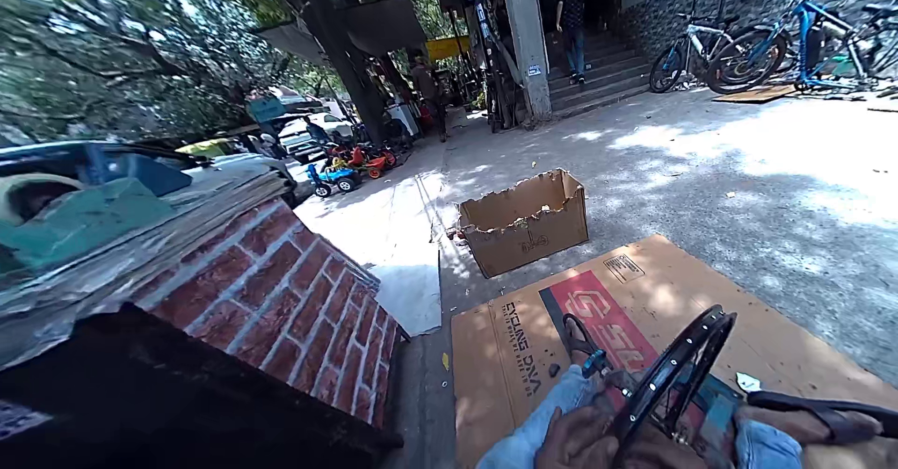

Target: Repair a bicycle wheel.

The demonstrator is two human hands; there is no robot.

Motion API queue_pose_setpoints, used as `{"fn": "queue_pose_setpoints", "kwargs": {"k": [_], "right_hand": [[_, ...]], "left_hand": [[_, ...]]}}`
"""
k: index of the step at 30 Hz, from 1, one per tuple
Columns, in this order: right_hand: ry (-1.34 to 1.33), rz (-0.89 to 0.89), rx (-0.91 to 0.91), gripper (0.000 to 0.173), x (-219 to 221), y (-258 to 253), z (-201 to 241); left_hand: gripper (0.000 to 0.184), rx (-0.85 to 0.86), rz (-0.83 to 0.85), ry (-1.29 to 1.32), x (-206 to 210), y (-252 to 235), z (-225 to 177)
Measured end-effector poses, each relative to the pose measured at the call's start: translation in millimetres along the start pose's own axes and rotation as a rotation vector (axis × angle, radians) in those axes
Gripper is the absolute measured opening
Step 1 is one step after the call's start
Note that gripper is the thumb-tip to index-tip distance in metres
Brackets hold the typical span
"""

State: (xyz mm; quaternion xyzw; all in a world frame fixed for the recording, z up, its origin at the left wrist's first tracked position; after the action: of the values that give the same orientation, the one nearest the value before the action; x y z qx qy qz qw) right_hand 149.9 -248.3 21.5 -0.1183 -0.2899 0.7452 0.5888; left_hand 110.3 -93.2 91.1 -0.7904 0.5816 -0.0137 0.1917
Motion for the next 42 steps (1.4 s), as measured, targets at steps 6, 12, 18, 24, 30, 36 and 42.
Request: {"fn": "queue_pose_setpoints", "kwargs": {"k": [6, 12, 18, 24, 30, 36, 42], "right_hand": [[0.322, -0.656, -0.222, 0.012, 60, 9, -12], [0.312, -0.351, -0.208, 0.016, 21, 0, 6], [0.309, -0.394, -0.101, 0.02, 7, 22, 14], [0.191, -0.756, -0.022, 0.036, 6, 36, 26], [0.155, -0.805, 0.104, 0.037, 7, 19, 20], [0.33, -0.595, 0.107, 0.035, 17, 4, -5], [0.201, -0.46, 0.269, 0.027, 12, -22, 37]], "left_hand": [[0.037, 0.031, 0.24, 0.072, 11, -34, -2], [0.043, 0.086, 0.361, 0.072, 14, -34, 0], [0.048, -0.005, 0.506, -0.11, 39, -34, -30], [0.041, -0.08, 0.512, -0.345, 47, -65, -23], [0.046, -0.152, 0.401, -0.319, 46, -53, -15], [0.048, -0.159, 0.436, -0.153, 38, -59, -16], [0.05, -0.151, 0.468, -0.088, 38, -58, -20]]}}
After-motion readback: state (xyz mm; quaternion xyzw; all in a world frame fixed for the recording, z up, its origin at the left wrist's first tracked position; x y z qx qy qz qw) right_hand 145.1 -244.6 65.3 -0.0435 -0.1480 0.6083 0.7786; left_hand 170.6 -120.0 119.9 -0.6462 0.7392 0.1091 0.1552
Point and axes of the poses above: each hand's wrist, its own y-axis away from the middle knuckle, its own x-axis out of the palm, z = x × y, the point moved 3 cm from there along -y, towards the middle knuckle, and after that the axes turned 4 degrees about -y, right-handed, at the moved point
